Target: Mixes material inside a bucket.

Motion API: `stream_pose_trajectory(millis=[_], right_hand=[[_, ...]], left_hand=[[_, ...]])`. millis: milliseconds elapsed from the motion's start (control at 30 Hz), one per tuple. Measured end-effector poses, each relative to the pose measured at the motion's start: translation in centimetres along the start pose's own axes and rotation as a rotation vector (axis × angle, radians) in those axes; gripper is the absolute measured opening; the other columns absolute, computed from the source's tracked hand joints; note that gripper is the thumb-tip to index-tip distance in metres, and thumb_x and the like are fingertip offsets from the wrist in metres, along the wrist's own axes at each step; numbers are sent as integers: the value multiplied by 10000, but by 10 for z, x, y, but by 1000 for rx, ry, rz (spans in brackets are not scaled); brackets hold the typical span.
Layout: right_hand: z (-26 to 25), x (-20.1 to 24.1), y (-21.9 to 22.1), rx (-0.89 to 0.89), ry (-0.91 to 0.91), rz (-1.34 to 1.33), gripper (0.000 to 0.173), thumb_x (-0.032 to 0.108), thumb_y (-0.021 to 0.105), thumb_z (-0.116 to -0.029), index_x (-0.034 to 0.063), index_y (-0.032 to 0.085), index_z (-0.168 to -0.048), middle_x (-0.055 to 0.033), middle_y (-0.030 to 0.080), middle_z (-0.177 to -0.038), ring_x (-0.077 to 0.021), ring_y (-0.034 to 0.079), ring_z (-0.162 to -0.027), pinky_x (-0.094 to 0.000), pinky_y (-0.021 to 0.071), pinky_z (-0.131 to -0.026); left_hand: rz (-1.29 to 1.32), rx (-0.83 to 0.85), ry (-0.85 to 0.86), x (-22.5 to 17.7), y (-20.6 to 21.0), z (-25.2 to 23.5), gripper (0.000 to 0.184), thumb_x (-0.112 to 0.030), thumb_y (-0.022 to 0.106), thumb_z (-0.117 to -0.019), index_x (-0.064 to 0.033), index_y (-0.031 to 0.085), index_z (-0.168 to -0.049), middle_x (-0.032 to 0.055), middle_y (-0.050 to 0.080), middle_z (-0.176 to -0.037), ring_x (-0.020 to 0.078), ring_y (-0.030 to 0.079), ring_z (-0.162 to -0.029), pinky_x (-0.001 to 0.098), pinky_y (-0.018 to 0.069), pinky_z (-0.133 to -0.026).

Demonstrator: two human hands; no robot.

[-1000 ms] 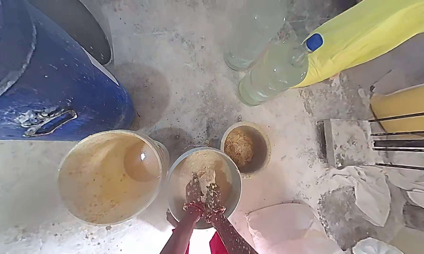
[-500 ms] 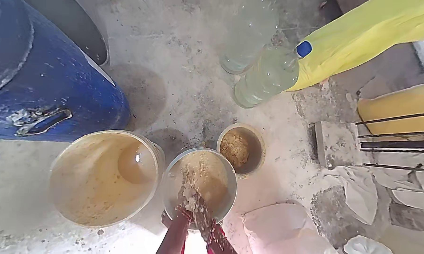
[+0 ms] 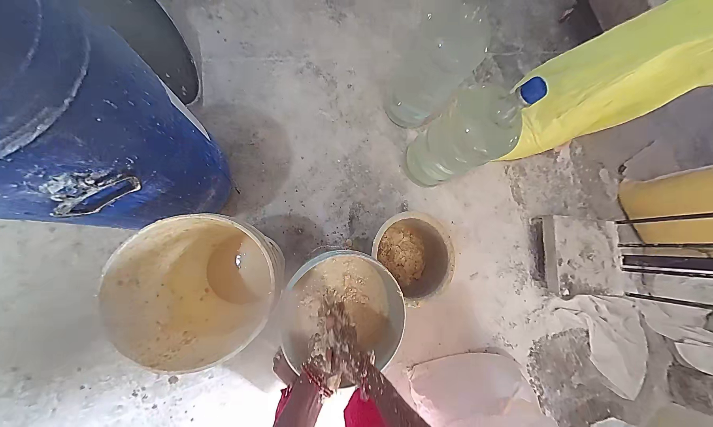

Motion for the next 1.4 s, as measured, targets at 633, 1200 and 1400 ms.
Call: stream_pose_trajectory(millis=[633, 1200, 1400], right_hand=[[-112, -18, -78, -129, -249, -123, 345, 48, 442, -1043, -71, 636, -1302, -202, 665, -1301, -195, 628, -1218, -307, 478, -1083], [-83, 65, -44, 5, -309, 277, 470, 29, 547, -1001, -191, 460, -1407, -358, 514, -1430, -403, 491, -1377, -420, 333, -1196], [-89, 72, -49, -52, -207, 410, 481, 69, 554, -1016, -146, 468, -1437, -332, 497, -1470, -416, 446, -1419, -452, 300, -1218]], left_hand=[[-379, -113, -271, 18, 38, -82, 450, -140, 404, -1104, 70, 406, -1502, 286, 410, -1550, 408, 355, -1472, 504, 267, -1217], [-296, -129, -156, -52, 59, -25, 426, 2, 483, -1034, 196, 433, -1410, 380, 438, -1475, 462, 391, -1429, 488, 268, -1198], [-137, -474, -71, -80, 35, -56, 386, -63, 468, -1063, 124, 511, -1397, 342, 533, -1407, 456, 480, -1364, 534, 329, -1168]])
Point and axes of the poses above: each hand's wrist, its own z-axis away from the middle knuckle, its own y-axis out of the palm, x = y × z, the point moved 7 cm from there along -z, towards the middle knuckle
